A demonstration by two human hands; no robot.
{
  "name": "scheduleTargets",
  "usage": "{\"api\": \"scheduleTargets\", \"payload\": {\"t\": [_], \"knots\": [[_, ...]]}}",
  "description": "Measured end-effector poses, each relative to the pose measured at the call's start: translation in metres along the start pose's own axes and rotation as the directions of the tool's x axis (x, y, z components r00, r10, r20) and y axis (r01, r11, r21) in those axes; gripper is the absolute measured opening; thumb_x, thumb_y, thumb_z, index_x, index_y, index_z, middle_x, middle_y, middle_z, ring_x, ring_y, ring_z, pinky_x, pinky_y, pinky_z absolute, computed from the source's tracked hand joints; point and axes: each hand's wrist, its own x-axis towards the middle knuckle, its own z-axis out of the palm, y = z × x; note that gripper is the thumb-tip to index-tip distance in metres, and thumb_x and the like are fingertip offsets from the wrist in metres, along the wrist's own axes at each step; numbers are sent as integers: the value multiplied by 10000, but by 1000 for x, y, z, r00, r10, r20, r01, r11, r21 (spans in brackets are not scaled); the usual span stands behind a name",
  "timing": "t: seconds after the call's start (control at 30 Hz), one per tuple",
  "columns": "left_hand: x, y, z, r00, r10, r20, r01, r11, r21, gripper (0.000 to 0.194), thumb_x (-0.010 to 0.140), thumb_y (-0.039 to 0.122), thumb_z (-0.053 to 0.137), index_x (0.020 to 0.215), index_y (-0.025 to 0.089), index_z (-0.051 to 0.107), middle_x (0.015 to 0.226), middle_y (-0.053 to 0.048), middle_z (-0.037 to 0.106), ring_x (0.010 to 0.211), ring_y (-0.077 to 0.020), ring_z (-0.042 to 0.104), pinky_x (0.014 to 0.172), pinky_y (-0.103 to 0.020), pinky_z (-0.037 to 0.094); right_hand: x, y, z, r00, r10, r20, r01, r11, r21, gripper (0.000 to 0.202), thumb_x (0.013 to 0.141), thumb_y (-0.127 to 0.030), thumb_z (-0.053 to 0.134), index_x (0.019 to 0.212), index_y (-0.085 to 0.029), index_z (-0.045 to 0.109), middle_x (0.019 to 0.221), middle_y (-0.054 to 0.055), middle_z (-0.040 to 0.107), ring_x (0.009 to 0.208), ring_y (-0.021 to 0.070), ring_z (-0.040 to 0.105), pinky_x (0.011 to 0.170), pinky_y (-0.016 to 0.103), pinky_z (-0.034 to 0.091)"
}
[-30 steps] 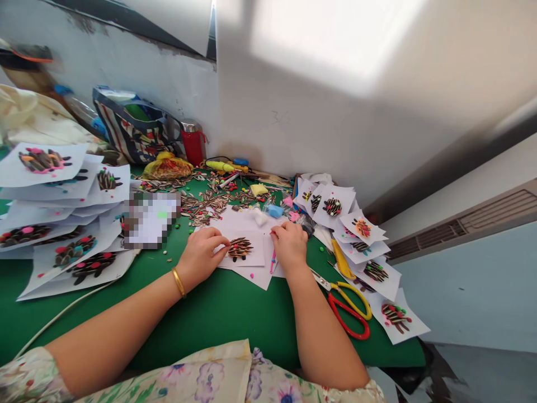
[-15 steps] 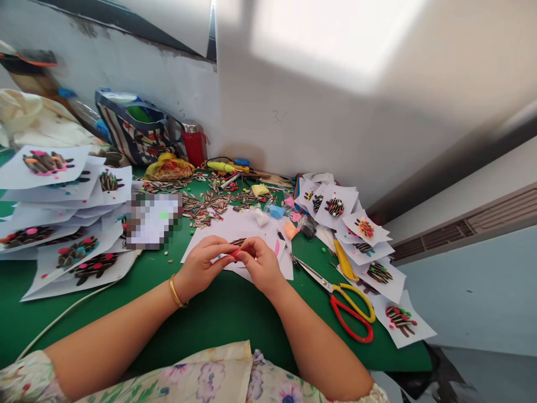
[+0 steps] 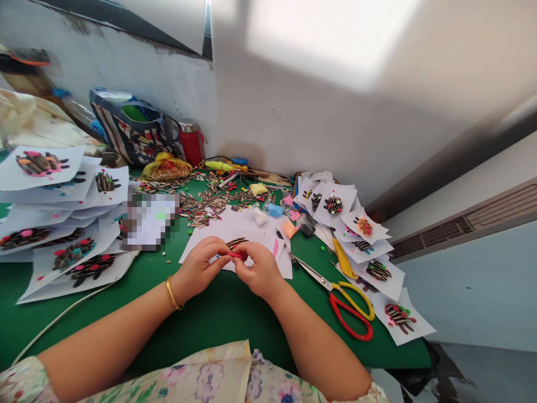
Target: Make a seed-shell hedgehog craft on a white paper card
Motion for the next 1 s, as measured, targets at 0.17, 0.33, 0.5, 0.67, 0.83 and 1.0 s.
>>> {"api": "scheduleTargets", "payload": {"t": [0.17,0.33,0.5,0.67,0.83,1.0], "knots": [[-2,-3,1,993,97,-66,-92,994,66,252,870,307,647,1107,221,650,947,-45,651,896,-179,587,811,-334,474,-2,3,0,987,132,92,-148,970,193,134,882,-285,561,930,-206,658,860,27,709,775,162,651,713,294,524],[-3,-3,2,967,219,-132,-207,973,98,217,874,226,637,1082,255,693,877,-27,680,824,-152,613,769,-312,477,-2,3,3,958,191,213,-265,872,411,196,872,-382,606,946,-204,642,859,15,690,755,153,680,727,309,559],[-2,3,-2,958,251,-142,-231,962,144,133,871,206,631,988,226,691,866,-33,691,824,-159,612,774,-326,467,0,3,4,936,242,257,-342,799,494,228,824,-421,666,854,-202,611,771,-3,662,721,145,670,714,298,554],[-1,6,-6,957,276,-94,-253,946,204,63,869,244,638,900,208,679,804,-26,683,773,-162,590,760,-341,441,0,1,3,907,272,322,-409,752,517,259,797,-437,693,829,-192,615,734,-9,657,688,139,658,711,303,554],[-1,7,-8,951,302,-65,-286,941,183,66,872,251,638,913,225,682,799,-13,690,768,-150,594,761,-333,439,0,3,3,877,283,389,-468,690,552,247,745,-393,733,800,-195,596,736,-19,659,680,134,657,705,305,552],[-2,8,-5,949,312,-49,-301,941,155,85,876,227,629,936,245,686,817,-11,704,774,-144,608,759,-328,451,1,4,2,871,309,383,-479,712,514,211,712,-331,733,753,-196,576,679,-36,636,611,118,628,622,270,527]]}}
